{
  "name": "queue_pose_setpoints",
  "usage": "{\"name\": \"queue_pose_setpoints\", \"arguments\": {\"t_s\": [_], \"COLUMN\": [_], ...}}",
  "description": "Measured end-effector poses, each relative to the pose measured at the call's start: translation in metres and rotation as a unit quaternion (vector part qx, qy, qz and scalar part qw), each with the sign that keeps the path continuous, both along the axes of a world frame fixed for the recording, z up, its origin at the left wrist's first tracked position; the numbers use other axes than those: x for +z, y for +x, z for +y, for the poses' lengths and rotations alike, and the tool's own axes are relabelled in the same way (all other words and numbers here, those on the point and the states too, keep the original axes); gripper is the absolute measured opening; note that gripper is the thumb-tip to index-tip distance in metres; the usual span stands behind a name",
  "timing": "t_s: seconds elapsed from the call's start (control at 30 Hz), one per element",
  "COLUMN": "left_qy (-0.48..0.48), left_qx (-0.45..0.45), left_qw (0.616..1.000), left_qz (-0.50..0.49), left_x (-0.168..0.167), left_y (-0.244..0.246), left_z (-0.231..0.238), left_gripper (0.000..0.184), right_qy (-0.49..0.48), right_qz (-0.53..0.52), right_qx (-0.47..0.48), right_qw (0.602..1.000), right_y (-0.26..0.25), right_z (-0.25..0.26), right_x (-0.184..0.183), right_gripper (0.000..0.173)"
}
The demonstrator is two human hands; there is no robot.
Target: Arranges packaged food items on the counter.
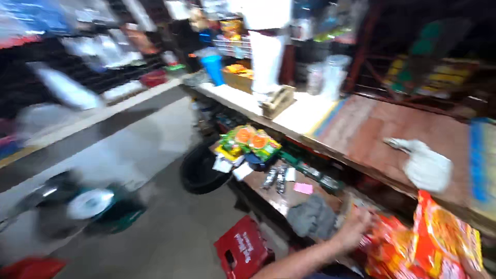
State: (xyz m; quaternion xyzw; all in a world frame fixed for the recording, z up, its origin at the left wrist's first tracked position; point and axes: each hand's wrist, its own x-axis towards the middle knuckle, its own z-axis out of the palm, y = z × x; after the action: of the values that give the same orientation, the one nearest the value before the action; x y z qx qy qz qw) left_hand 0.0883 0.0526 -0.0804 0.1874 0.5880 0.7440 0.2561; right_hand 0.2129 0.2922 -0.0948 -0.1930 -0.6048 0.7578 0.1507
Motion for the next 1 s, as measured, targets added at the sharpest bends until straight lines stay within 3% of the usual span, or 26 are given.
{"name": "queue_pose_setpoints", "arguments": {"t_s": [0.1,0.23,0.37,0.57,0.7,0.87,1.0], "left_qy": [-0.051,-0.120,-0.189,-0.278,-0.277,-0.266,-0.283], "left_qx": [-0.002,-0.022,-0.049,-0.049,-0.051,-0.054,-0.085], "left_qw": [0.998,0.991,0.980,0.958,0.955,0.957,0.953], "left_qz": [-0.035,-0.052,-0.031,-0.042,-0.089,-0.101,-0.071], "left_x": [-0.001,-0.030,-0.056,-0.073,-0.079,-0.077,-0.076], "left_y": [-0.006,0.000,0.017,0.014,0.012,0.011,0.008], "left_z": [0.010,0.028,0.046,0.053,0.057,0.058,0.063], "left_gripper": [0.039,0.034,0.038,0.042,0.043,0.046,0.054], "right_qy": [-0.044,-0.046,-0.026,-0.023,-0.008,0.150,0.096], "right_qz": [-0.006,-0.058,-0.155,-0.189,-0.186,-0.229,-0.240], "right_qx": [-0.162,-0.230,-0.210,-0.156,-0.140,-0.132,-0.121], "right_qw": [0.986,0.970,0.965,0.969,0.973,0.953,0.958], "right_y": [0.039,0.080,0.091,0.047,0.020,0.015,0.023], "right_z": [0.022,0.033,0.019,-0.001,-0.005,-0.003,-0.004], "right_x": [0.015,0.013,-0.018,-0.029,-0.030,-0.049,-0.068], "right_gripper": [0.031,0.029,0.036,0.039,0.038,0.047,0.054]}}
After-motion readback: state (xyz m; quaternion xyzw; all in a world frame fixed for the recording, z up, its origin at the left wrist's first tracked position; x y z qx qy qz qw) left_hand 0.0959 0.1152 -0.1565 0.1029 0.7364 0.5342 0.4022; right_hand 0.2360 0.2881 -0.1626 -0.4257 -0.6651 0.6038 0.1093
